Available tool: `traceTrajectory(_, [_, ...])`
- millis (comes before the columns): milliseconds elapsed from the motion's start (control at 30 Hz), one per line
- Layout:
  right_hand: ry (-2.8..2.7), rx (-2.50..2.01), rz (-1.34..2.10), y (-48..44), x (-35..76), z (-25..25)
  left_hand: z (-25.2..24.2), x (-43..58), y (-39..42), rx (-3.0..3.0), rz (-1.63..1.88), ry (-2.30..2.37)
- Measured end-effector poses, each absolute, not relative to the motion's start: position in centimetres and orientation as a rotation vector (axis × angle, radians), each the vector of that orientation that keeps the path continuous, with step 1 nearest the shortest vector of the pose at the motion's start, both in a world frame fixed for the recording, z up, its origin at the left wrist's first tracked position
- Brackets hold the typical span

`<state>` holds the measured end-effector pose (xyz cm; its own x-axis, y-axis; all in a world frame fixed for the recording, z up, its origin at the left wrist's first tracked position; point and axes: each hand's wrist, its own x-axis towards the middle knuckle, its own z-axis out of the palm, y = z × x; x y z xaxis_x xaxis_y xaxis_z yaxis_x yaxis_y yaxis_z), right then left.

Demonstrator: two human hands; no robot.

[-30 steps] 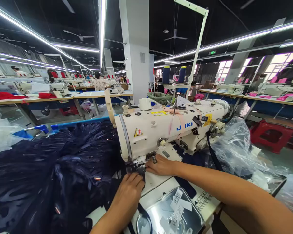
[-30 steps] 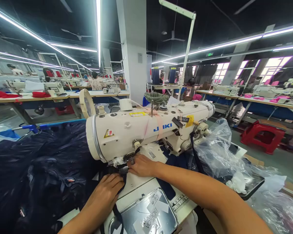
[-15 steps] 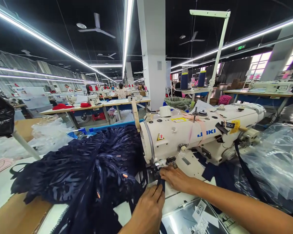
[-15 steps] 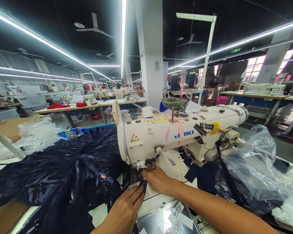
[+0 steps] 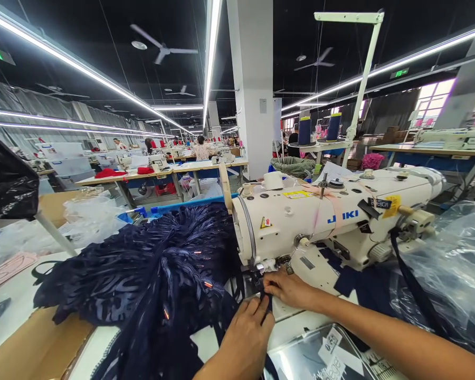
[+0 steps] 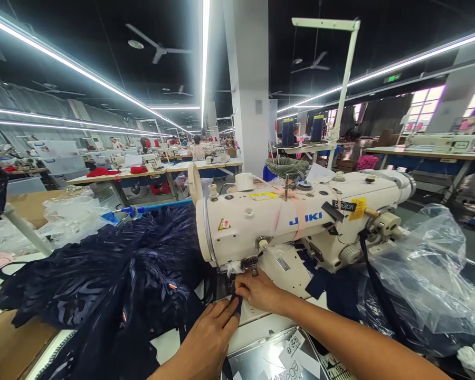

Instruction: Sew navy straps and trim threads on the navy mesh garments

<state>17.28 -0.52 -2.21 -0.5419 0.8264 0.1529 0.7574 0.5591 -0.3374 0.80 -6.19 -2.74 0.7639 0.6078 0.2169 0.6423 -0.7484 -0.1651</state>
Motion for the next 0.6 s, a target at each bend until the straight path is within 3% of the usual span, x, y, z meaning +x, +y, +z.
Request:
traceTrajectory(267, [-2.544, -1.236, 0.221, -0.6, 17.6, -3.1, -4.8, 0.2, -6.0, -2.666, -0.299, -0.861])
traceTrajectory(600, [-2.439, -1.273, 0.426, -0.6, 17.3, -2.6, -3.9, 0.7, -6.3, -2.701, -0.165, -0.961])
